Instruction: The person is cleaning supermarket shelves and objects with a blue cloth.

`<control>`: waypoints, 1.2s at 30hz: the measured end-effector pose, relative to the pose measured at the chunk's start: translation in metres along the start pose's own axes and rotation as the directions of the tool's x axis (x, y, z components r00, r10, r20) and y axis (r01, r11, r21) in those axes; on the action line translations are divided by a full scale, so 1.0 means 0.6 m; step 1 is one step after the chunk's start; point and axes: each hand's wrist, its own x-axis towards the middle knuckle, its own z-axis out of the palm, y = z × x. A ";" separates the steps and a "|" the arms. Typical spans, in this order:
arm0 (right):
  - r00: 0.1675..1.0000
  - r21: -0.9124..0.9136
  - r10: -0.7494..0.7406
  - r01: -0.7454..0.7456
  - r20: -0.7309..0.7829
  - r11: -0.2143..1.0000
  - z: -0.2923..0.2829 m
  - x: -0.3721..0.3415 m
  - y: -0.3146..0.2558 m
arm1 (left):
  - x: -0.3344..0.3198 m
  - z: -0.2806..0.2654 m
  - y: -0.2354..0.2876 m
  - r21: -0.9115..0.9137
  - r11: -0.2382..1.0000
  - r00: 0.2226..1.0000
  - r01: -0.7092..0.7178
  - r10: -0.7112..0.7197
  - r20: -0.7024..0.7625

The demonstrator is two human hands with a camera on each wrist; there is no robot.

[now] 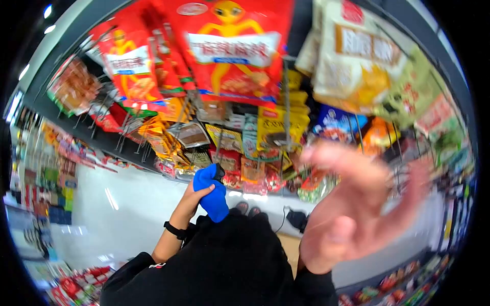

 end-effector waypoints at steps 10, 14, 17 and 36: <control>0.229 -0.194 0.770 -0.889 0.595 0.414 0.075 -0.419 0.081 | -0.050 0.024 0.056 0.062 0.986 0.944 -0.154 0.129 0.305; 0.125 -0.093 0.831 -0.974 0.542 0.207 0.040 -0.469 0.059 | -0.078 0.055 0.077 0.338 0.936 0.917 -0.102 -0.043 0.396; -0.002 -0.227 0.833 -0.962 0.554 0.149 0.028 -0.464 0.081 | -0.029 0.040 0.009 0.373 0.887 0.895 -0.272 0.090 0.438; 0.293 -0.469 0.952 -0.831 0.086 0.298 0.204 -0.539 -0.192 | -0.172 -0.185 -0.068 0.076 0.996 0.946 0.047 -0.069 0.318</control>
